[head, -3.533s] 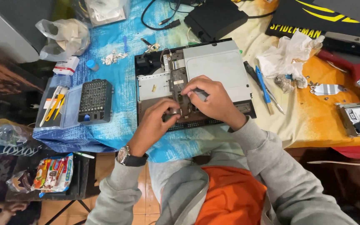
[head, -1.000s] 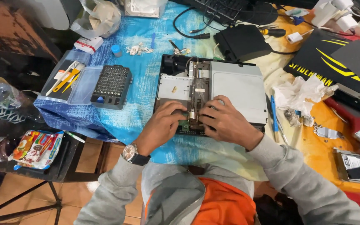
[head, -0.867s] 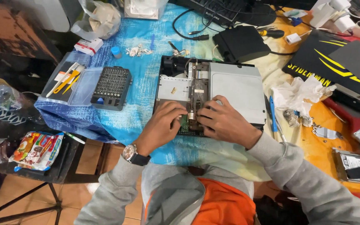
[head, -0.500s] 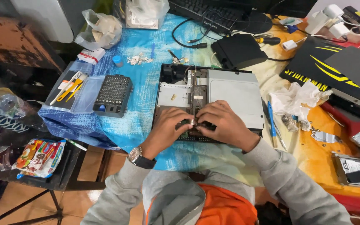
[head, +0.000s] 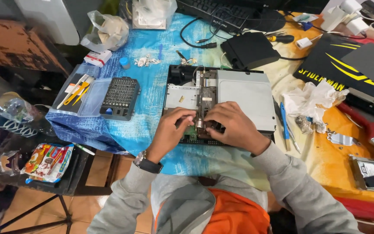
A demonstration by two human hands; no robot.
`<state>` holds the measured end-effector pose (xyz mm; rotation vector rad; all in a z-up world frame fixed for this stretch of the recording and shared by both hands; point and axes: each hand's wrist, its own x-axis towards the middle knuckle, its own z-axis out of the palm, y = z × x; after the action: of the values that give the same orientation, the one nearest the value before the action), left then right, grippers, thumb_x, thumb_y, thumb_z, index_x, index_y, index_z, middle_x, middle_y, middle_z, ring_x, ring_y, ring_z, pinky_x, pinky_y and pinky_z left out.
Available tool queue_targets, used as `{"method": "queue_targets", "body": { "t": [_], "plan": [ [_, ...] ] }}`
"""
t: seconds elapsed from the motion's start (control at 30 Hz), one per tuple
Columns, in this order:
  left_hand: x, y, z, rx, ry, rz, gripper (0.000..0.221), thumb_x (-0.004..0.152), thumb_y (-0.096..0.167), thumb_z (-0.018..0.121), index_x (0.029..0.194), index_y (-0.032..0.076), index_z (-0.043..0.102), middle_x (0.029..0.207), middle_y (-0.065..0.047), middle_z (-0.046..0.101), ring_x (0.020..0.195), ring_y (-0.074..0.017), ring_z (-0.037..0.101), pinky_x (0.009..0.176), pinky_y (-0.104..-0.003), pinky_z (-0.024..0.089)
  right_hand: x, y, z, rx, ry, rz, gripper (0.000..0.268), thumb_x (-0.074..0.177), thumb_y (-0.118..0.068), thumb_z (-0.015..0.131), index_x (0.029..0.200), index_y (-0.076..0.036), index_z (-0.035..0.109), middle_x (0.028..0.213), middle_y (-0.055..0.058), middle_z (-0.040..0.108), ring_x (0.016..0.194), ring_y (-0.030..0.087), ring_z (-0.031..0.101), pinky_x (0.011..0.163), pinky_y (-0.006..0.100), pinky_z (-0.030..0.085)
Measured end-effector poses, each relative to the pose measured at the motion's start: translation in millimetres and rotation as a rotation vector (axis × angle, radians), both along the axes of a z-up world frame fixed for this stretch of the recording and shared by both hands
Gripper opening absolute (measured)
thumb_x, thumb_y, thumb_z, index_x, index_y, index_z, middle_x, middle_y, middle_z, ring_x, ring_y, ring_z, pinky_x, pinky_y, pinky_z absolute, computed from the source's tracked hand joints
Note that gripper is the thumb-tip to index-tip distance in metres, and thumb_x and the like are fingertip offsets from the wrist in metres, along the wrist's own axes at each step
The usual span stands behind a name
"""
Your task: Installing a disc drive into a game console and connecting internal ribbon cables
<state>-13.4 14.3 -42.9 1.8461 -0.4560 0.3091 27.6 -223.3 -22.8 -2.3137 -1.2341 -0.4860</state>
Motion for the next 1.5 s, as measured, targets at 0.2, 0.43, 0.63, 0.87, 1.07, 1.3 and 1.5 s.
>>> {"method": "queue_targets", "body": {
  "t": [0.2,0.43,0.63,0.87,1.07,1.3,1.5],
  "plan": [
    [-6.6,2.2,17.6,0.159,0.052,-0.14,0.029,0.093,0.003,0.072,0.121,0.01,0.073,0.109,-0.007,0.074,0.105,-0.0267,0.07,0.099,-0.046,0.047,-1.6,5.0,7.5,-0.046,0.054,-0.025,0.025,0.086,-0.033,0.081,0.102,-0.015,0.075,0.092,0.0,0.073,0.104,0.021,0.064,0.101,0.039,0.04],
    [-4.1,0.3,12.8,0.229,-0.005,-0.103,0.027,0.096,0.006,0.071,0.122,0.014,0.073,0.11,-0.002,0.074,0.106,-0.0219,0.067,0.095,-0.04,0.045,12.2,10.2,-6.6,-0.057,0.043,-0.039,0.015,0.082,-0.03,0.083,0.089,-0.02,0.076,0.077,-0.007,0.068,0.095,0.016,0.062,0.099,0.039,0.037],
    [-8.3,-1.1,10.7,0.237,-0.041,-0.072,0.031,0.096,0.01,0.073,0.126,0.014,0.07,0.106,-0.003,0.075,0.105,-0.0208,0.067,0.093,-0.039,0.044,9.3,6.3,-11.7,-0.049,0.051,-0.023,0.013,0.085,-0.029,0.081,0.093,-0.02,0.077,0.08,-0.005,0.07,0.096,0.018,0.062,0.1,0.041,0.037],
    [-10.4,0.0,20.8,0.334,-0.146,-0.026,0.027,0.096,0.014,0.074,0.123,0.015,0.072,0.112,-0.001,0.074,0.109,-0.0211,0.064,0.091,-0.039,0.044,5.2,3.4,0.6,-0.003,0.065,-0.013,0.023,0.087,-0.03,0.081,0.104,-0.014,0.077,0.09,0.001,0.072,0.103,0.022,0.061,0.099,0.043,0.041],
    [-10.3,-5.0,44.5,0.419,-0.188,-0.067,0.005,0.098,0.012,0.072,0.1,0.011,0.076,0.105,-0.003,0.075,0.101,-0.0227,0.068,0.085,-0.038,0.048,6.1,-30.0,14.3,0.156,0.127,-0.112,0.027,0.094,-0.027,0.076,0.117,-0.013,0.074,0.106,0.006,0.07,0.113,0.029,0.06,0.099,0.043,0.049],
    [13.2,-20.1,64.0,0.483,0.014,-0.106,0.014,0.098,0.013,0.068,0.089,0.005,0.076,0.085,-0.01,0.075,0.08,-0.0293,0.072,0.073,-0.043,0.056,14.3,-88.6,41.3,0.285,0.26,-0.309,0.022,0.093,-0.019,0.077,0.111,-0.007,0.076,0.109,0.01,0.077,0.113,0.032,0.068,0.102,0.045,0.052],
    [73.1,-35.4,76.3,0.462,-0.01,-0.026,0.013,0.096,0.017,0.07,0.086,0.008,0.072,0.081,-0.01,0.071,0.082,-0.032,0.072,0.071,-0.044,0.056,66.0,-133.5,28.0,0.408,0.533,-0.515,0.023,0.096,-0.024,0.075,0.116,-0.013,0.077,0.116,0.01,0.077,0.114,0.029,0.071,0.098,0.043,0.056]
  ]
}}
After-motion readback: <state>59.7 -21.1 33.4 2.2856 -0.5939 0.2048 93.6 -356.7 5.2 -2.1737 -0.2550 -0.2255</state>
